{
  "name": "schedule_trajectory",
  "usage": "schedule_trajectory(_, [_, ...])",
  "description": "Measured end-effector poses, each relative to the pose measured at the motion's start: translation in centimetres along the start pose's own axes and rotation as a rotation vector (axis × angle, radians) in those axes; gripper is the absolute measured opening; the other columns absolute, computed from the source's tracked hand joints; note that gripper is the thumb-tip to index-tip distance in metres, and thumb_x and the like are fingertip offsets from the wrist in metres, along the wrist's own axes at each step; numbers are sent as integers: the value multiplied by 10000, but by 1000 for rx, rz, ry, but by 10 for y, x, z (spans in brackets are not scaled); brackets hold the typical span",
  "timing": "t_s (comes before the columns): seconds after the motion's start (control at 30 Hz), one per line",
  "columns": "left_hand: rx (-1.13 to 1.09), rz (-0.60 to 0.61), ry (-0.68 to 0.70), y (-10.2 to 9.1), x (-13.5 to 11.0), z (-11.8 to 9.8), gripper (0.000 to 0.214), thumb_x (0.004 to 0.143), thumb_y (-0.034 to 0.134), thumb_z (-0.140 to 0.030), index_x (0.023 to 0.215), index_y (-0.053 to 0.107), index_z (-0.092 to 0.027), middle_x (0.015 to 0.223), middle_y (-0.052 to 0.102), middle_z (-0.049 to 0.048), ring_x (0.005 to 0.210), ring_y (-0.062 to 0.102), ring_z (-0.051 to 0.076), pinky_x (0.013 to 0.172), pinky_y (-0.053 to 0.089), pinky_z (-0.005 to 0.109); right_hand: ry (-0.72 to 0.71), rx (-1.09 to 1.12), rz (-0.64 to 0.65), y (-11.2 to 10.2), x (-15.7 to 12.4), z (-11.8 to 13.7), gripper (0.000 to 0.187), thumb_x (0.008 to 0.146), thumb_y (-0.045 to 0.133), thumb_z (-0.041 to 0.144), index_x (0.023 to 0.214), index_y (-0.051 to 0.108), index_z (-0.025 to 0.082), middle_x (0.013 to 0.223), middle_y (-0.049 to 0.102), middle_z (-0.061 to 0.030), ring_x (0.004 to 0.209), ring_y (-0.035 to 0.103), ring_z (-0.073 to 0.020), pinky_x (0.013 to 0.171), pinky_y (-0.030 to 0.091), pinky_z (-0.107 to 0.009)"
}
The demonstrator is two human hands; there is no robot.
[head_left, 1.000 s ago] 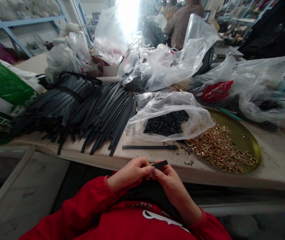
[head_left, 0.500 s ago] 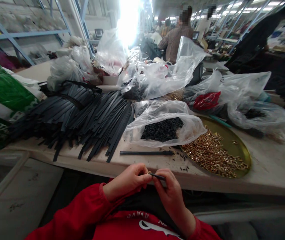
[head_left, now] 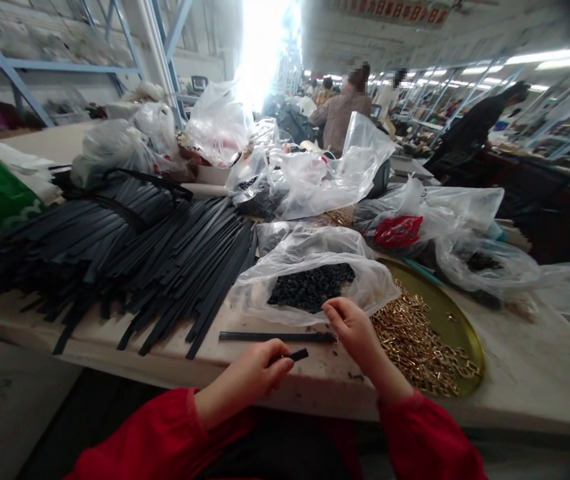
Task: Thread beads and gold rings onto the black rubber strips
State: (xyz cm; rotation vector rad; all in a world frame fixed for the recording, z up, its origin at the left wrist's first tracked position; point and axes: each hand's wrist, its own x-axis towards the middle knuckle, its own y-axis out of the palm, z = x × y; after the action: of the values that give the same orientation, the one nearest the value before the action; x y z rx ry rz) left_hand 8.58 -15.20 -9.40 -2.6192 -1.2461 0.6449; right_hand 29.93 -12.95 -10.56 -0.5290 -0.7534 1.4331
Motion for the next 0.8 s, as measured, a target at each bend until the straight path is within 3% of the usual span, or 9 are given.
schedule_trajectory(0.07, [-52, -13, -42, -3, 6, 0, 202, 805, 417, -347, 755, 489, -166, 518, 440, -61, 428, 409, 87, 400, 309, 190, 6, -239, 34, 1, 29, -15, 138, 838, 472, 221, 796, 599, 183, 806, 579, -51, 763, 546, -174, 696, 378, -271])
schedule_trajectory(0.17, [-111, -4, -76, -7, 12, -1, 203, 796, 415, -359, 756, 469, -168, 507, 424, -66, 416, 387, 87, 379, 298, 189, 22, -320, 108, 13, 51, -29, 96, 744, 551, 107, 728, 619, 173, 769, 573, -62, 729, 557, -182, 664, 361, -272])
schedule_trajectory(0.3, [-148, 11, -96, -8, 14, 1, 195, 787, 419, -359, 747, 458, -172, 496, 418, -71, 404, 376, 84, 371, 293, 186, 23, -297, 110, 23, 52, -35, 98, 723, 550, 83, 699, 600, 163, 766, 565, -67, 723, 551, -184, 667, 357, -280])
schedule_trajectory(0.47, [-131, -82, -54, -7, 16, 2, 189, 790, 419, -355, 722, 449, -181, 459, 407, -82, 380, 360, 81, 369, 275, 191, 18, -151, 23, 13, 42, -32, 47, 775, 517, 185, 775, 560, 165, 757, 575, -46, 737, 543, -181, 693, 393, -292])
schedule_trajectory(0.53, [-110, -121, -31, -7, 16, -2, 198, 798, 417, -355, 711, 452, -181, 455, 412, -79, 384, 366, 81, 378, 279, 192, 49, -5, -30, 10, 31, -24, 134, 795, 518, 297, 823, 539, 167, 732, 571, -28, 688, 541, -164, 646, 416, -279])
schedule_trajectory(0.6, [-92, -162, -6, -7, 15, -7, 201, 801, 422, -349, 701, 457, -178, 467, 429, -72, 398, 383, 80, 395, 288, 191, 124, 321, -51, 12, 17, -11, 254, 757, 572, 387, 882, 538, 169, 748, 571, -16, 664, 540, -149, 611, 429, -268])
schedule_trajectory(0.7, [-71, -222, 61, -5, 14, -14, 202, 809, 430, -343, 706, 471, -174, 506, 453, -62, 443, 412, 80, 438, 308, 188, 281, 850, 35, 19, -6, 13, 388, 651, 690, 405, 950, 581, 183, 781, 588, -4, 668, 543, -134, 637, 437, -272])
schedule_trajectory(0.8, [-15, -252, 123, -3, 11, -17, 213, 821, 427, -345, 726, 501, -169, 540, 462, -53, 485, 422, 84, 479, 313, 194, 335, 1019, 117, 28, -21, 30, 360, 597, 743, 365, 878, 615, 180, 730, 610, 9, 643, 542, -120, 648, 433, -270])
